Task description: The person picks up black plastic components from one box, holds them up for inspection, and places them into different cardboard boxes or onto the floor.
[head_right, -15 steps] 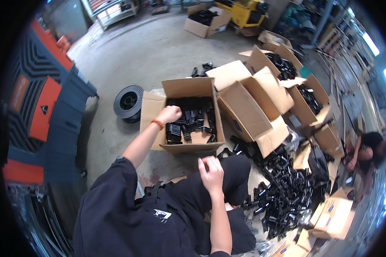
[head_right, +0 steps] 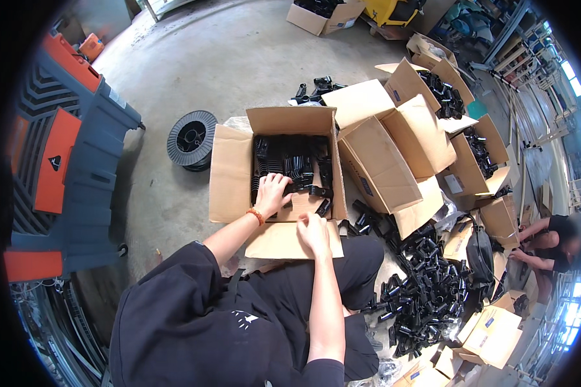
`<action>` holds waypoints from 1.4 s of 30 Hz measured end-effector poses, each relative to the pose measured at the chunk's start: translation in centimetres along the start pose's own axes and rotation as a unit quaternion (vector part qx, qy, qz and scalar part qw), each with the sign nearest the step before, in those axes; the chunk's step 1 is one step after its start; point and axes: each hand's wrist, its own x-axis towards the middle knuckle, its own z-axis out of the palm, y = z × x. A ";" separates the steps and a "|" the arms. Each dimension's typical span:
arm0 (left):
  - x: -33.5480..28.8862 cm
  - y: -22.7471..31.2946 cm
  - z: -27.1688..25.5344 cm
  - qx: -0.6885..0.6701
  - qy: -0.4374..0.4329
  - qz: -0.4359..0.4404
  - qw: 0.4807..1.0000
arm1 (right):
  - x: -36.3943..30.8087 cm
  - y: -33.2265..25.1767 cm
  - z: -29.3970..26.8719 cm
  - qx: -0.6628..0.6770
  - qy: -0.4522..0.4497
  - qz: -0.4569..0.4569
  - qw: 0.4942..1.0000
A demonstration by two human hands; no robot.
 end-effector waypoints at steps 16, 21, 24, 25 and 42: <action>4.8 2.8 4.9 0.021 -0.070 0.199 0.977 | 0.9 -0.9 0.7 -0.062 0.193 0.138 0.970; 1.8 2.0 1.2 -0.255 -0.049 -0.024 0.965 | 3.1 -0.3 0.5 -0.166 0.168 0.171 0.957; -1.3 -1.3 -0.2 -0.430 -0.099 -0.198 0.875 | 4.1 0.3 1.2 -0.198 0.160 0.148 0.956; -1.9 -1.2 -1.1 -0.520 -0.093 -0.303 0.793 | 4.1 0.7 1.3 -0.203 0.176 0.154 0.951; -0.5 0.0 -2.8 -0.770 -0.072 -0.374 0.512 | 4.3 0.5 1.0 -0.082 0.143 0.087 0.982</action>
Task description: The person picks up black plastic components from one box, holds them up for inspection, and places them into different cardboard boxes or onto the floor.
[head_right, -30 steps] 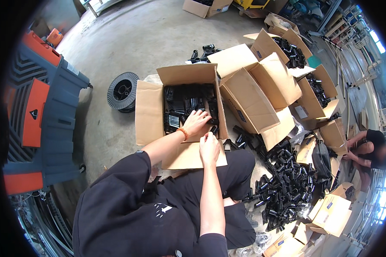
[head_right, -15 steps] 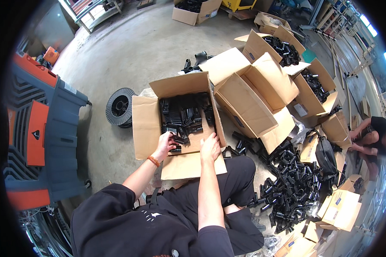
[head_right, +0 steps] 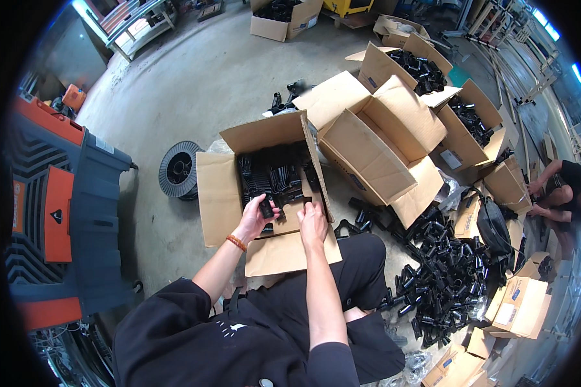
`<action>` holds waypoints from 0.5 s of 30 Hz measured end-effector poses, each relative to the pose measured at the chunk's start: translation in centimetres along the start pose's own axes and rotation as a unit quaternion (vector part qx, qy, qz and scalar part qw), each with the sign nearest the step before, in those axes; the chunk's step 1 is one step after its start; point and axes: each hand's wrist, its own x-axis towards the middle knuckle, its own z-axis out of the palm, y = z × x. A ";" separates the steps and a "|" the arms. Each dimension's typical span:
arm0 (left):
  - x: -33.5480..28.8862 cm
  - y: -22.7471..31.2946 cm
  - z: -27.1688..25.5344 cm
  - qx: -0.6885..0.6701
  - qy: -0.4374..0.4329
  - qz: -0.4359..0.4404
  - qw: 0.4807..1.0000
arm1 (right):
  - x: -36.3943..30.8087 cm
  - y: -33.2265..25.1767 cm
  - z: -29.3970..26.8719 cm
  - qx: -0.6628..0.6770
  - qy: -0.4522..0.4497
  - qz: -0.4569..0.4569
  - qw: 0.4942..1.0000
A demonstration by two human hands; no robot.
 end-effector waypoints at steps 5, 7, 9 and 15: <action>-1.0 0.5 1.5 -0.008 -0.020 -0.043 0.999 | -2.9 0.3 -1.7 0.502 -0.063 -0.002 0.863; -2.9 1.4 3.4 0.050 -0.084 0.000 0.995 | -5.2 -1.1 -5.1 0.667 -0.071 0.032 0.741; -5.7 2.8 6.7 0.123 -0.178 0.014 0.976 | -8.3 -3.8 -11.2 0.744 -0.054 0.030 0.666; -12.7 -1.2 16.8 0.128 -0.235 -0.054 0.962 | -15.0 -0.3 -18.0 0.746 0.195 -0.020 0.637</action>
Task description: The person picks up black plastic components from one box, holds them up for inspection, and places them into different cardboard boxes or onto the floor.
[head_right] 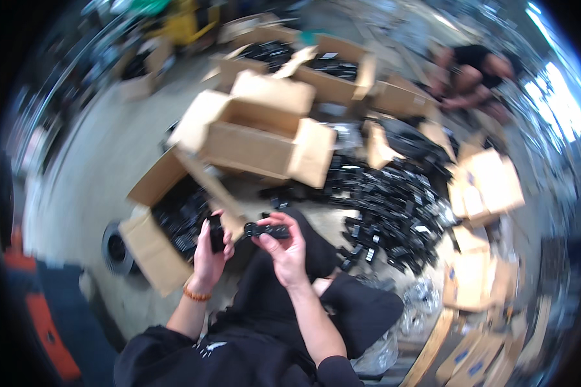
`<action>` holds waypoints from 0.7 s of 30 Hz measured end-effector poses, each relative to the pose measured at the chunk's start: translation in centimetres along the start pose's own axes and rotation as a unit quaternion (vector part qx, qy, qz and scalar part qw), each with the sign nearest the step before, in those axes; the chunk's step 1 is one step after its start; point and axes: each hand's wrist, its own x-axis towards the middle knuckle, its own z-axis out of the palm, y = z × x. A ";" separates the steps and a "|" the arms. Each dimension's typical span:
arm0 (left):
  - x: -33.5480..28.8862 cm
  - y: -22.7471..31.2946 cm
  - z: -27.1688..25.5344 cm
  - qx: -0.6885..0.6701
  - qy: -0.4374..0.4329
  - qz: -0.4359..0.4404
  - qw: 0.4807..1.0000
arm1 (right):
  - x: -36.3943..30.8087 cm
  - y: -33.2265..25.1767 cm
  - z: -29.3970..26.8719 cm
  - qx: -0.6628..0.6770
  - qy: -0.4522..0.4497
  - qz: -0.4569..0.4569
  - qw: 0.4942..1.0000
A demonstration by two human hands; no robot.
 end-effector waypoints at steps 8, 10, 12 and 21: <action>0.2 -14.7 12.7 -0.117 -0.140 -0.184 0.966 | -7.9 -4.3 -7.3 -0.389 0.278 -0.262 0.838; 0.9 -18.5 13.3 -0.130 -0.157 -0.221 0.954 | -9.5 -4.2 -9.6 -0.471 0.350 -0.283 0.759; 0.4 -20.8 14.9 -0.092 -0.152 -0.254 0.951 | -11.2 -4.3 -11.3 -0.548 0.376 -0.278 0.693; 5.9 -25.3 11.1 -0.075 -0.108 -0.449 0.884 | -16.5 -9.2 -21.5 -0.573 0.349 -0.235 0.703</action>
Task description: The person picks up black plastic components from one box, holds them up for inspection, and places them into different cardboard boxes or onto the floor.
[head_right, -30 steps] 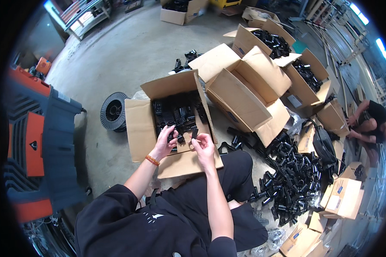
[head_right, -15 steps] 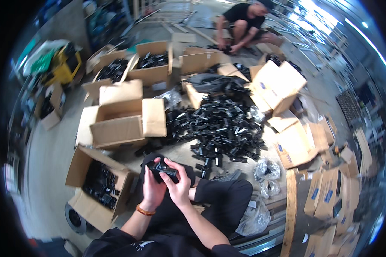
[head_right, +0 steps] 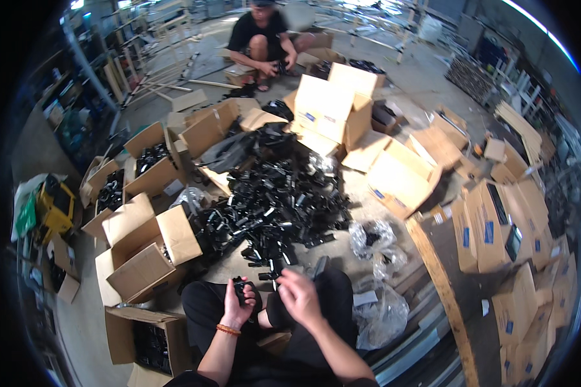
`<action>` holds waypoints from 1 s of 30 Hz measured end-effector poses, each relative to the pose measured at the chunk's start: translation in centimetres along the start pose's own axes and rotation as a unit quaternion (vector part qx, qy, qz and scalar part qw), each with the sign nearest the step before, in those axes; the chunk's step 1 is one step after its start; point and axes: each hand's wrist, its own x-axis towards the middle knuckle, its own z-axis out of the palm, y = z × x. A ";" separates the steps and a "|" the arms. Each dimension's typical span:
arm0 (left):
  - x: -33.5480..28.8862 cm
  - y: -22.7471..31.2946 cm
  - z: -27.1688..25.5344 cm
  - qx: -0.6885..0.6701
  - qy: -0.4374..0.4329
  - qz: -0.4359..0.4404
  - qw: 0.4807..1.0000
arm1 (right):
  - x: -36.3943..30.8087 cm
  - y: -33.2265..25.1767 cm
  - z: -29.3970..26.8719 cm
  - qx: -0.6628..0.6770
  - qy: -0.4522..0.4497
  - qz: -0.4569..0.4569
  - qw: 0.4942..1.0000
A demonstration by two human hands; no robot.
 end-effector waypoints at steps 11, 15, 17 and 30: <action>1.3 -3.1 3.7 0.115 -0.062 -0.091 0.987 | -2.5 21.9 -14.4 -0.221 0.196 0.334 0.895; 1.4 -4.4 4.3 0.104 -0.067 -0.114 0.986 | -2.2 24.1 -15.8 -0.251 0.232 0.382 0.859; 1.0 -4.7 4.5 0.081 -0.077 -0.128 0.985 | -0.6 25.0 -15.9 -0.268 0.221 0.352 0.869; 0.7 -3.9 3.0 0.112 -0.045 -0.109 0.987 | 7.6 34.6 -12.6 -0.458 -0.059 0.380 0.802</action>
